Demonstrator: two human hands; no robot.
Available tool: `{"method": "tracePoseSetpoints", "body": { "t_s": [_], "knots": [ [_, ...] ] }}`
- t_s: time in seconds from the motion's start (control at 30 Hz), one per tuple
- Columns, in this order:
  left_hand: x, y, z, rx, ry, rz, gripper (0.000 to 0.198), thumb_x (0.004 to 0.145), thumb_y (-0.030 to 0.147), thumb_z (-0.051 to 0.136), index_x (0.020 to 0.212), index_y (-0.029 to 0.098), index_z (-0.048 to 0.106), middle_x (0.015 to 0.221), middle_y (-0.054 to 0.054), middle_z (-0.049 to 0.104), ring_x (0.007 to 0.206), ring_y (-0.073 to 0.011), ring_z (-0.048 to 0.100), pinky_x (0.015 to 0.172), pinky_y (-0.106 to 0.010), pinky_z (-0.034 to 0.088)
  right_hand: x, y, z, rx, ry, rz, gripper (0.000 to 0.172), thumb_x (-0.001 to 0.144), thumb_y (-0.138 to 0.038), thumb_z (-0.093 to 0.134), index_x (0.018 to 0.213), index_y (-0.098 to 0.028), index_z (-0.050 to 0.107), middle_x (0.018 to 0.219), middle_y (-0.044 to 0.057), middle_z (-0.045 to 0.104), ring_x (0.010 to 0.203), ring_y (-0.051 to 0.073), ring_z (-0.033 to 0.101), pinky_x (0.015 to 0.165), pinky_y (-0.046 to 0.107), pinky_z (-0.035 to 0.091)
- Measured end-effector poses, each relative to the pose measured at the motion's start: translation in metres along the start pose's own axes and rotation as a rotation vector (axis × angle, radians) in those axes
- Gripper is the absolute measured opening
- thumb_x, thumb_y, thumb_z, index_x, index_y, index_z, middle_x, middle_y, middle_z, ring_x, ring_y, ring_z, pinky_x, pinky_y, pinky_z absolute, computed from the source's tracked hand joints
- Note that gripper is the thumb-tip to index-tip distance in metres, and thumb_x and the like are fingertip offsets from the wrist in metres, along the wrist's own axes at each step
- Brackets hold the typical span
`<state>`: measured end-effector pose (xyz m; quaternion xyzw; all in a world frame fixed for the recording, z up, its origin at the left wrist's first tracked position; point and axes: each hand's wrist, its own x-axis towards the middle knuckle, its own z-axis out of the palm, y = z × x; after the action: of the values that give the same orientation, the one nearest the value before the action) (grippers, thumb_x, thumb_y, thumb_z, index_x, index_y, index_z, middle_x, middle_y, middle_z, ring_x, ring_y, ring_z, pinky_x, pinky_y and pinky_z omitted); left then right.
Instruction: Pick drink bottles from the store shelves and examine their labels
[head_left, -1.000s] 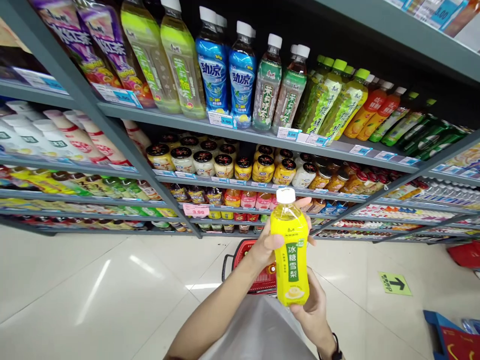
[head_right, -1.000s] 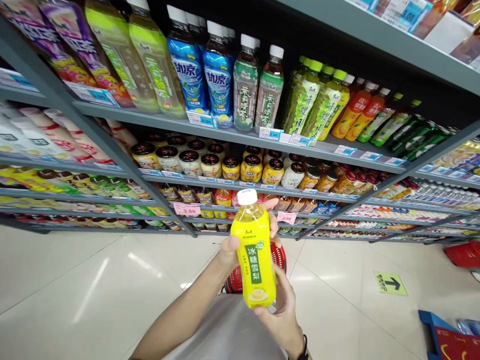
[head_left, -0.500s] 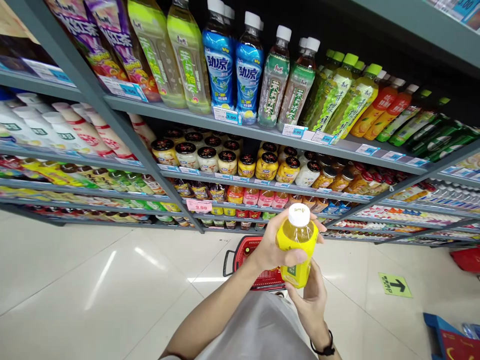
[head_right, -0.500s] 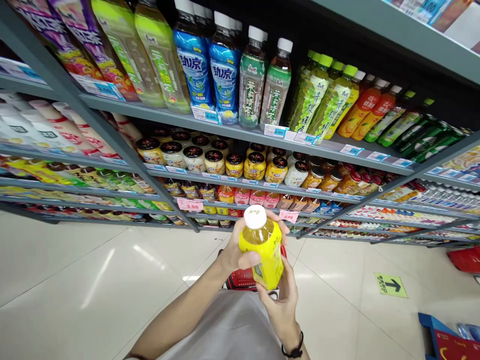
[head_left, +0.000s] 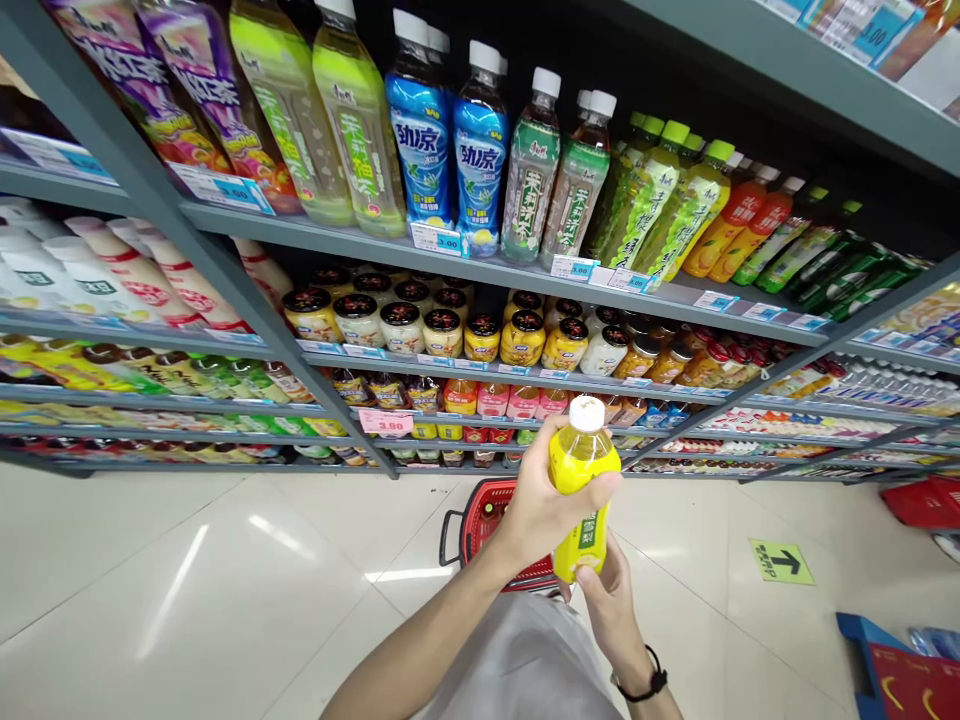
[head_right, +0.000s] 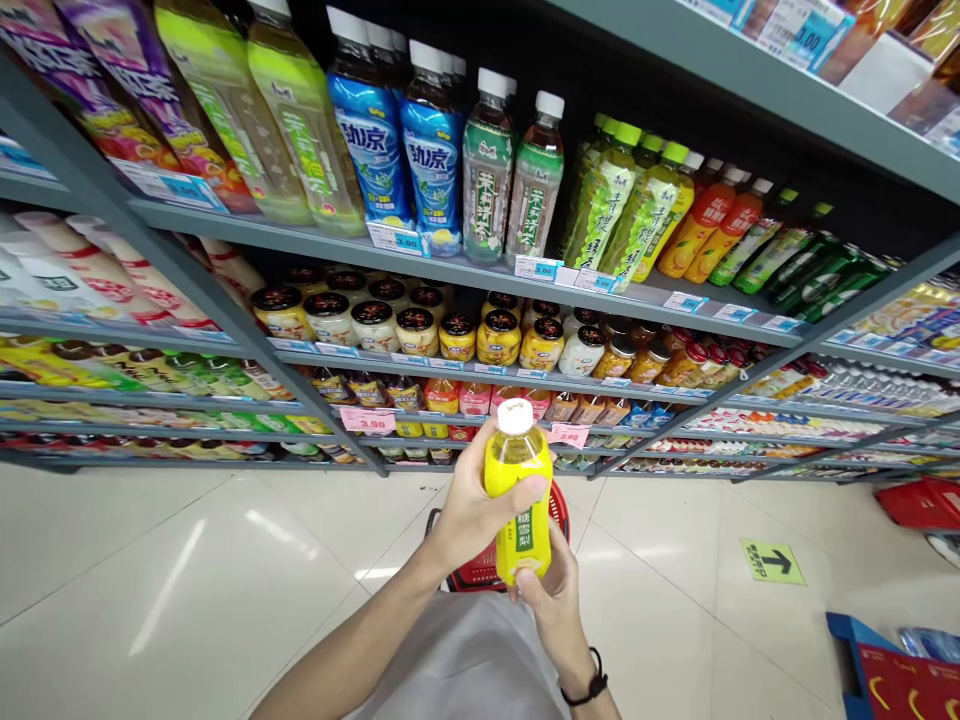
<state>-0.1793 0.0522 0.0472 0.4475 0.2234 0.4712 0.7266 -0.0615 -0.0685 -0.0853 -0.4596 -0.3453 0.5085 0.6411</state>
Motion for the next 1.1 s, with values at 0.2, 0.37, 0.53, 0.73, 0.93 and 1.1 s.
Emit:
{"method": "tracePoseSetpoints", "body": {
  "t_s": [0.2, 0.37, 0.53, 0.73, 0.93, 1.1],
  "knots": [
    [0.002, 0.000, 0.001, 0.007, 0.029, -0.011, 0.055, 0.072, 0.031, 0.093, 0.111, 0.018, 0.056, 0.100, -0.002, 0.066, 0.080, -0.0122, 0.061, 0.072, -0.023, 0.053, -0.002, -0.002, 0.005, 0.061, 0.003, 0.065, 0.048, 0.085, -0.045, 0.087, 0.124, -0.024, 0.068, 0.089, 0.004, 0.073, 0.059, 0.011, 0.057, 0.050, 0.022, 0.048],
    [0.007, 0.001, 0.002, -0.049, 0.034, -0.043, 0.055, 0.073, 0.041, 0.092, 0.109, 0.017, 0.058, 0.101, -0.004, 0.068, 0.081, -0.0130, 0.063, 0.072, -0.023, 0.055, 0.000, -0.015, 0.010, 0.340, -0.074, 0.272, 0.049, 0.079, -0.058, 0.087, 0.112, -0.023, 0.077, 0.095, 0.007, 0.074, 0.068, 0.015, 0.061, 0.050, 0.022, 0.047],
    [0.008, -0.001, 0.003, -0.086, 0.110, -0.053, 0.049, 0.079, 0.044, 0.088, 0.109, 0.018, 0.059, 0.102, -0.004, 0.070, 0.072, -0.0107, 0.061, 0.065, -0.023, 0.055, 0.005, -0.029, 0.010, 0.504, -0.307, 0.502, 0.079, 0.088, -0.085, 0.055, 0.119, -0.016, 0.077, 0.096, 0.018, 0.077, 0.077, 0.027, 0.067, 0.049, 0.029, 0.049],
    [0.004, -0.002, 0.002, -0.012, 0.110, -0.019, 0.051, 0.078, 0.047, 0.089, 0.108, 0.017, 0.060, 0.100, -0.004, 0.069, 0.079, -0.0121, 0.063, 0.070, -0.022, 0.055, 0.006, -0.022, 0.009, 0.480, -0.293, 0.474, 0.055, 0.094, -0.066, 0.062, 0.115, -0.017, 0.077, 0.093, 0.015, 0.078, 0.075, 0.025, 0.068, 0.051, 0.027, 0.049],
    [0.000, -0.005, 0.001, -0.020, 0.075, -0.007, 0.051, 0.081, 0.046, 0.088, 0.112, 0.018, 0.058, 0.105, -0.004, 0.069, 0.084, -0.0136, 0.064, 0.073, -0.024, 0.055, 0.007, -0.020, 0.008, 0.510, -0.304, 0.476, 0.052, 0.094, -0.062, 0.062, 0.112, -0.016, 0.077, 0.091, 0.014, 0.079, 0.067, 0.022, 0.067, 0.050, 0.026, 0.048],
    [0.002, -0.008, 0.001, 0.016, 0.113, 0.018, 0.045, 0.087, 0.045, 0.083, 0.114, 0.018, 0.059, 0.113, -0.007, 0.070, 0.091, -0.0151, 0.066, 0.082, -0.026, 0.056, 0.008, -0.023, 0.008, 0.503, -0.330, 0.530, 0.056, 0.093, -0.067, 0.062, 0.109, -0.015, 0.076, 0.087, 0.014, 0.078, 0.068, 0.022, 0.068, 0.050, 0.025, 0.047]
  ]
}}
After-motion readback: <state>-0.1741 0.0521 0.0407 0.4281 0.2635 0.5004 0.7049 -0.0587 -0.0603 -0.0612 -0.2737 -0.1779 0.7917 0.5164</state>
